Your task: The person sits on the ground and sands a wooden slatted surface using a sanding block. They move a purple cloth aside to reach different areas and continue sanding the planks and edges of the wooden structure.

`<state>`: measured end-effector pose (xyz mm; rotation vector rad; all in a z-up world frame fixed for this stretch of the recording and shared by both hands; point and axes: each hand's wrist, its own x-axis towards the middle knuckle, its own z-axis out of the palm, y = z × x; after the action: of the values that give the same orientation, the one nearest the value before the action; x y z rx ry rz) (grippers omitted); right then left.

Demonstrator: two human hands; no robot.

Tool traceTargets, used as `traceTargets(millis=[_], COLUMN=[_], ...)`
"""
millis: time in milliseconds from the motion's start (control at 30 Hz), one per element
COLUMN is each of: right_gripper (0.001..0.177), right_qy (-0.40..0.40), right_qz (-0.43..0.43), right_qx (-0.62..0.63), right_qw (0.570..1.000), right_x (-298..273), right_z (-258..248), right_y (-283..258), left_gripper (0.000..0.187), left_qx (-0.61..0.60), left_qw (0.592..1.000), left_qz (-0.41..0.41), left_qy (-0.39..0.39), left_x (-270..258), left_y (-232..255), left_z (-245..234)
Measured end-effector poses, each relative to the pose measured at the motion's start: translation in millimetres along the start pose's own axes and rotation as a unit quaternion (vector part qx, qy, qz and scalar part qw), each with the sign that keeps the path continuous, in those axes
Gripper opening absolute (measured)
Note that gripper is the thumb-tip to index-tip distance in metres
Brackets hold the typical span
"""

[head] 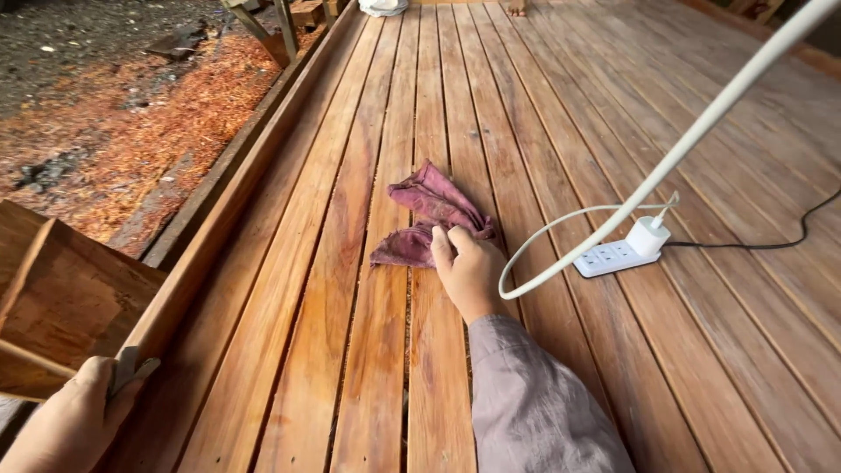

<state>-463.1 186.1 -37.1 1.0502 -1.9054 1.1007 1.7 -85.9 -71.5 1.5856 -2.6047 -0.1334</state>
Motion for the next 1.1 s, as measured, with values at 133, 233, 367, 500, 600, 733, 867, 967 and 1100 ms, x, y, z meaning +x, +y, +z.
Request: traceTargets(millis=[133, 233, 367, 500, 600, 733, 867, 967, 1100], right_gripper=[0.040, 0.043, 0.041, 0.041, 0.043, 0.041, 0.045, 0.046, 0.043], right_qy=[-0.017, -0.057, -0.044, -0.031, -0.039, -0.048, -0.047, -0.018, -0.012], right_qz=[-0.005, 0.028, 0.024, -0.008, 0.001, 0.002, 0.017, -0.022, -0.023], right_qx=[0.056, 0.067, 0.067, 0.058, 0.062, 0.018, 0.064, 0.050, 0.028], right_qw=[0.998, 0.996, 0.996, 0.998, 0.997, 0.999, 0.997, 0.998, 0.999], right_x=[2, -1, 4, -1, 0, -1, 0, 16, 1], right_z=[-6, -11, -3, -4, -5, -5, -13, -8, -8], right_y=[-3, -8, -1, -1, -2, -1, -14, -9, -9], left_gripper=[0.038, 0.044, 0.038, 0.038, 0.040, 0.034, 0.020, 0.018, 0.029], left_qx=[0.093, 0.093, 0.039, 0.022, 0.034, 0.011, -0.257, -0.309, -0.255], left_qw=[0.994, 0.992, 0.988, 0.988, 0.995, 0.994, 0.944, 0.918, 0.944], left_qz=[0.021, 0.007, 0.034, 0.047, 0.006, 0.040, 0.090, 0.107, 0.124], left_qy=[0.052, 0.088, 0.148, 0.143, 0.090, 0.105, 0.188, 0.225, 0.171], left_x=[7, 4, 22, 13, 7, 12, -50, 12, 4], left_y=[-18, -30, -40, -36, -22, -37, 81, 31, -21], left_z=[25, 42, 64, 58, 40, 57, -4, 40, 56])
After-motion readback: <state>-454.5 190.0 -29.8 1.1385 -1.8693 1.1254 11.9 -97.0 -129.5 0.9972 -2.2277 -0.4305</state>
